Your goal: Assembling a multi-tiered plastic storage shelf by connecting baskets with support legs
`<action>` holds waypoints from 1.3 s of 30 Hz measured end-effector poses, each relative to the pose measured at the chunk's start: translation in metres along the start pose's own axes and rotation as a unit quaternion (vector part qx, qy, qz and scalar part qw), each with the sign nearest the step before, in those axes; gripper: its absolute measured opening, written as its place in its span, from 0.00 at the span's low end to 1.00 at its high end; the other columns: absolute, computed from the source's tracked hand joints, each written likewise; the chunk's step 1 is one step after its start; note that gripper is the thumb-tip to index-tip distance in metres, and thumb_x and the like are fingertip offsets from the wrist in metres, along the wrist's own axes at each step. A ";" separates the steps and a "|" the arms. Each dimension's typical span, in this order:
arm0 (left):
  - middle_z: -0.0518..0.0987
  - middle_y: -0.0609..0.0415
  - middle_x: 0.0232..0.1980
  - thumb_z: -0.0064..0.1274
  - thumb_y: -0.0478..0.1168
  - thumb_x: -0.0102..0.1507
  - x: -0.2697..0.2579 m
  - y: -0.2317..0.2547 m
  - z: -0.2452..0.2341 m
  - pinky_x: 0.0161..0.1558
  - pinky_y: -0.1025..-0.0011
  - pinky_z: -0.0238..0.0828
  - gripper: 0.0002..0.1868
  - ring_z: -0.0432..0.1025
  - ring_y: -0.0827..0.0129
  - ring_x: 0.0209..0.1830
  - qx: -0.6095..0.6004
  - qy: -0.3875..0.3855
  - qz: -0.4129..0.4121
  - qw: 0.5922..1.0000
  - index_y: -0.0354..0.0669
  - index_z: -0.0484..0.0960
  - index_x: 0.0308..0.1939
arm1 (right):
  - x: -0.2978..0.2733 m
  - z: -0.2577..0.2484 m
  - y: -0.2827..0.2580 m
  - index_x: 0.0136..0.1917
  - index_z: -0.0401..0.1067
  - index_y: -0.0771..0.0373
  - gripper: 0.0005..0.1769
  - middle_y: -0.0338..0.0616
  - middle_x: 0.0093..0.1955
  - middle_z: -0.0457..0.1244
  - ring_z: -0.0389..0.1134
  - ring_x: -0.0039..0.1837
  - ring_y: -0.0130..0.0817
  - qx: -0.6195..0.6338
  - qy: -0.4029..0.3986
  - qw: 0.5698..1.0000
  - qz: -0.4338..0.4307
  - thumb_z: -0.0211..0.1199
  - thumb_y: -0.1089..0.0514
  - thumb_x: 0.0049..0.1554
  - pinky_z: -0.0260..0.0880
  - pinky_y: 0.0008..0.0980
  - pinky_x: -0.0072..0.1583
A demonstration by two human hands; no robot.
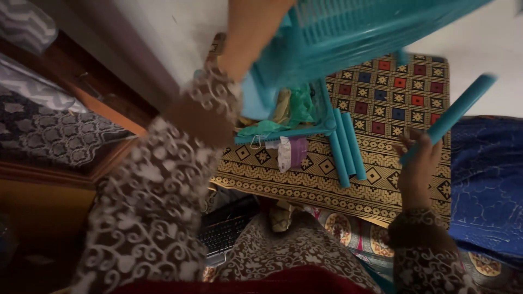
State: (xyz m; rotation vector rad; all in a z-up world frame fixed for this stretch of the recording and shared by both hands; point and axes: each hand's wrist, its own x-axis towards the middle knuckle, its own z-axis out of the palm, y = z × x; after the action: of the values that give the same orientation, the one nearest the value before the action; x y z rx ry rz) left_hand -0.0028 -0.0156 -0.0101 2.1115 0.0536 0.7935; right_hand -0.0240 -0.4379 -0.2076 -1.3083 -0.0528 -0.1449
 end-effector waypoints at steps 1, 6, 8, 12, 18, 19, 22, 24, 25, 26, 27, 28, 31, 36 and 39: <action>0.83 0.54 0.35 0.60 0.60 0.66 -0.010 0.008 0.011 0.41 0.67 0.81 0.21 0.80 0.68 0.35 -0.002 -0.001 0.001 1.000 0.47 0.87 0.49 | 0.004 0.006 -0.013 0.68 0.57 0.57 0.17 0.46 0.58 0.63 0.67 0.53 0.35 -0.001 0.002 1.000 -0.001 0.55 0.51 0.71 0.70 0.38 0.52; 0.77 0.47 0.57 0.71 0.57 0.60 -0.073 0.039 0.076 0.56 0.62 0.79 0.37 0.75 0.60 0.57 -0.197 0.182 0.026 0.963 0.39 0.72 0.62 | 0.032 0.039 -0.064 0.71 0.58 0.52 0.24 0.39 0.79 0.58 0.62 0.78 0.50 0.144 -0.083 0.985 0.040 0.49 0.39 0.68 0.65 0.58 0.74; 0.78 0.49 0.53 0.69 0.57 0.60 -0.098 0.067 0.092 0.51 0.65 0.81 0.35 0.77 0.63 0.52 -0.250 0.161 -0.028 0.954 0.40 0.72 0.59 | 0.041 0.047 -0.070 0.70 0.58 0.53 0.24 0.38 0.80 0.57 0.60 0.79 0.50 0.156 -0.095 0.982 0.047 0.49 0.39 0.68 0.64 0.60 0.74; 0.75 0.53 0.49 0.64 0.53 0.61 -0.133 0.118 0.111 0.42 0.70 0.84 0.29 0.78 0.68 0.45 -0.357 0.082 -0.085 0.927 0.41 0.70 0.56 | 0.061 0.048 -0.062 0.74 0.62 0.55 0.28 0.41 0.79 0.57 0.59 0.80 0.46 0.217 -0.140 0.964 0.067 0.47 0.39 0.68 0.63 0.55 0.78; 0.69 0.45 0.58 0.62 0.52 0.60 -0.154 0.151 0.160 0.43 0.69 0.85 0.36 0.77 0.64 0.49 -0.273 0.019 -0.084 0.958 0.43 0.70 0.69 | 0.095 0.014 -0.048 0.74 0.62 0.64 0.27 0.48 0.71 0.63 0.65 0.72 0.41 0.230 -0.178 0.957 0.019 0.39 0.44 0.74 0.67 0.43 0.76; 0.69 0.45 0.58 0.62 0.52 0.60 -0.155 0.152 0.169 0.43 0.69 0.85 0.36 0.77 0.64 0.49 -0.272 0.023 -0.084 0.958 0.43 0.70 0.69 | 0.107 0.001 -0.042 0.74 0.62 0.64 0.27 0.48 0.71 0.63 0.65 0.72 0.41 0.230 -0.181 0.956 0.020 0.39 0.44 0.74 0.67 0.43 0.76; 0.72 0.53 0.58 0.71 0.52 0.63 -0.154 0.158 0.192 0.65 0.44 0.63 0.43 0.73 0.62 0.61 -0.061 0.040 0.009 0.997 0.44 0.64 0.74 | 0.125 -0.015 -0.047 0.75 0.62 0.64 0.28 0.49 0.70 0.64 0.67 0.71 0.42 0.241 -0.170 0.956 0.017 0.37 0.43 0.75 0.71 0.44 0.75; 0.66 0.42 0.63 0.64 0.55 0.63 -0.146 0.167 0.196 0.65 0.44 0.61 0.47 0.65 0.52 0.68 -0.188 -0.011 -0.059 0.980 0.40 0.60 0.80 | 0.117 0.003 -0.085 0.74 0.62 0.67 0.27 0.53 0.69 0.64 0.68 0.69 0.44 0.229 -0.153 0.961 0.034 0.37 0.45 0.77 0.72 0.44 0.73; 0.66 0.42 0.63 0.64 0.55 0.63 -0.146 0.172 0.192 0.65 0.44 0.61 0.47 0.65 0.52 0.68 -0.188 -0.012 -0.060 0.980 0.40 0.60 0.80 | 0.122 0.002 -0.088 0.74 0.62 0.67 0.27 0.53 0.69 0.64 0.68 0.69 0.44 0.229 -0.152 0.961 0.035 0.37 0.45 0.77 0.72 0.44 0.73; 0.62 0.44 0.63 0.61 0.62 0.62 -0.145 0.177 0.189 0.57 0.47 0.69 0.53 0.67 0.52 0.62 -0.327 -0.017 -0.111 0.938 0.38 0.56 0.80 | 0.126 0.000 -0.090 0.72 0.63 0.66 0.24 0.52 0.67 0.64 0.69 0.68 0.43 0.174 -0.149 0.973 0.032 0.39 0.46 0.78 0.73 0.43 0.71; 0.58 0.46 0.63 0.58 0.69 0.60 -0.144 0.182 0.186 0.50 0.51 0.76 0.58 0.68 0.52 0.55 -0.459 -0.024 -0.158 0.874 0.37 0.52 0.81 | 0.131 -0.002 -0.093 0.71 0.63 0.65 0.21 0.51 0.66 0.64 0.70 0.67 0.43 0.119 -0.145 0.982 0.028 0.41 0.47 0.78 0.74 0.43 0.69; 0.58 0.46 0.63 0.58 0.69 0.60 -0.149 0.179 0.192 0.50 0.51 0.76 0.58 0.68 0.52 0.55 -0.459 -0.026 -0.157 0.874 0.37 0.52 0.81 | 0.139 -0.011 -0.081 0.71 0.63 0.65 0.21 0.51 0.66 0.64 0.70 0.67 0.43 0.120 -0.143 0.982 0.028 0.41 0.47 0.78 0.74 0.43 0.69; 0.58 0.40 0.67 0.55 0.60 0.62 -0.162 0.169 0.211 0.64 0.50 0.69 0.54 0.63 0.49 0.67 -0.359 -0.008 -0.178 0.916 0.36 0.51 0.84 | 0.140 -0.013 -0.077 0.68 0.62 0.62 0.13 0.47 0.62 0.62 0.68 0.63 0.36 0.002 -0.160 0.987 -0.011 0.49 0.51 0.79 0.74 0.38 0.64; 0.59 0.38 0.71 0.59 0.55 0.66 -0.188 0.128 0.244 0.67 0.48 0.61 0.50 0.63 0.48 0.72 -0.300 0.022 -0.214 0.929 0.37 0.54 0.85 | 0.098 0.047 -0.138 0.66 0.66 0.63 0.19 0.46 0.60 0.67 0.71 0.57 0.33 -0.295 -0.172 0.936 -0.080 0.62 0.51 0.68 0.73 0.35 0.55; 0.59 0.39 0.70 0.58 0.60 0.64 -0.192 0.105 0.240 0.66 0.53 0.67 0.54 0.62 0.48 0.70 -0.308 -0.052 -0.140 0.940 0.38 0.51 0.85 | 0.094 0.062 -0.142 0.69 0.70 0.65 0.25 0.52 0.49 0.67 0.69 0.47 0.39 -0.464 -0.194 0.859 -0.097 0.68 0.50 0.64 0.69 0.38 0.47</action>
State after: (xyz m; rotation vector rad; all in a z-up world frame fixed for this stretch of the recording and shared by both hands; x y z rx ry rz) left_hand -0.0474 -0.3119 -0.1356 1.5012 0.0398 0.4468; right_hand 0.0522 -0.4212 -0.0446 -2.2919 -0.5147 -0.0703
